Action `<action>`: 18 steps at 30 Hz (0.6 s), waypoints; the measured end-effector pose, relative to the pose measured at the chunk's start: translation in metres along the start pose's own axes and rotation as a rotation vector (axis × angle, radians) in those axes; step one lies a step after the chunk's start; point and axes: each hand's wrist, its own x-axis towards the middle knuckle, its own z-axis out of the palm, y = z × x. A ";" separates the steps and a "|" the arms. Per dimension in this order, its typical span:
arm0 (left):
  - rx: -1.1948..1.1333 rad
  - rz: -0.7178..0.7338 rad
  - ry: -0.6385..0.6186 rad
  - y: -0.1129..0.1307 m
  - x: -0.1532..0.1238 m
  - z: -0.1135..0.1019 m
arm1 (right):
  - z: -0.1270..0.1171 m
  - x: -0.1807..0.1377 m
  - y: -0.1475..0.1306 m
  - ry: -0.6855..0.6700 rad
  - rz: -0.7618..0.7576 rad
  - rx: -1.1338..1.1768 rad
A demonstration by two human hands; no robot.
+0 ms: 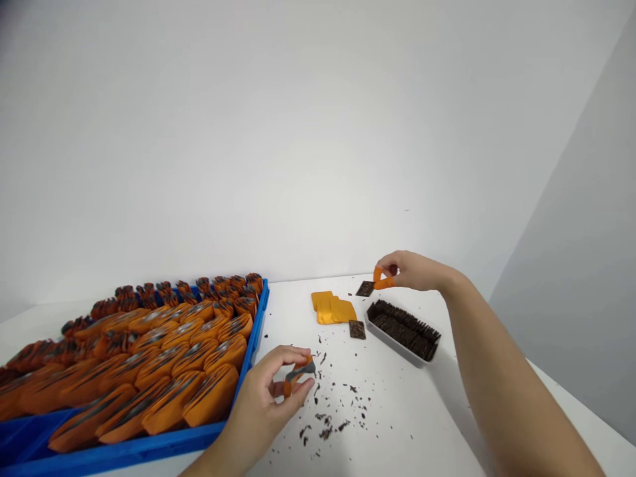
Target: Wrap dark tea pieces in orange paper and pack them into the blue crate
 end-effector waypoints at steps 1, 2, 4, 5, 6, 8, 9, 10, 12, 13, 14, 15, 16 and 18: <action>-0.028 -0.037 0.011 0.000 0.000 0.000 | 0.002 -0.001 -0.013 0.013 -0.089 0.050; -0.056 -0.073 0.022 -0.001 0.000 0.001 | 0.005 -0.001 -0.027 0.015 -0.185 0.107; -0.102 -0.130 0.046 -0.001 0.000 0.001 | 0.016 -0.001 -0.057 -0.026 -0.378 0.216; -0.119 -0.150 0.057 -0.001 0.000 0.001 | 0.022 -0.001 -0.071 -0.060 -0.461 0.262; -0.134 -0.165 0.063 -0.002 0.001 0.001 | 0.029 0.000 -0.083 -0.088 -0.522 0.301; -0.160 -0.185 0.077 -0.002 0.002 0.001 | 0.044 0.002 -0.102 -0.143 -0.596 0.362; -0.171 -0.191 0.081 -0.002 0.002 0.001 | 0.050 0.004 -0.109 -0.165 -0.612 0.386; -0.181 -0.194 0.081 -0.003 0.003 0.001 | 0.055 0.005 -0.114 -0.182 -0.617 0.406; -0.196 -0.191 0.070 -0.002 0.003 0.001 | 0.063 0.008 -0.118 -0.202 -0.601 0.434; -0.203 -0.192 0.060 -0.002 0.002 0.001 | 0.066 0.009 -0.118 -0.210 -0.589 0.443; -0.213 -0.197 0.048 -0.001 0.002 0.000 | 0.068 0.011 -0.117 -0.221 -0.581 0.448; -0.224 -0.205 0.039 0.000 0.001 0.000 | 0.069 0.013 -0.116 -0.236 -0.575 0.450; -0.237 -0.214 0.034 0.001 0.001 0.000 | 0.070 0.015 -0.114 -0.253 -0.574 0.450; -0.261 -0.230 0.022 0.003 0.000 0.001 | 0.071 0.018 -0.110 -0.277 -0.579 0.450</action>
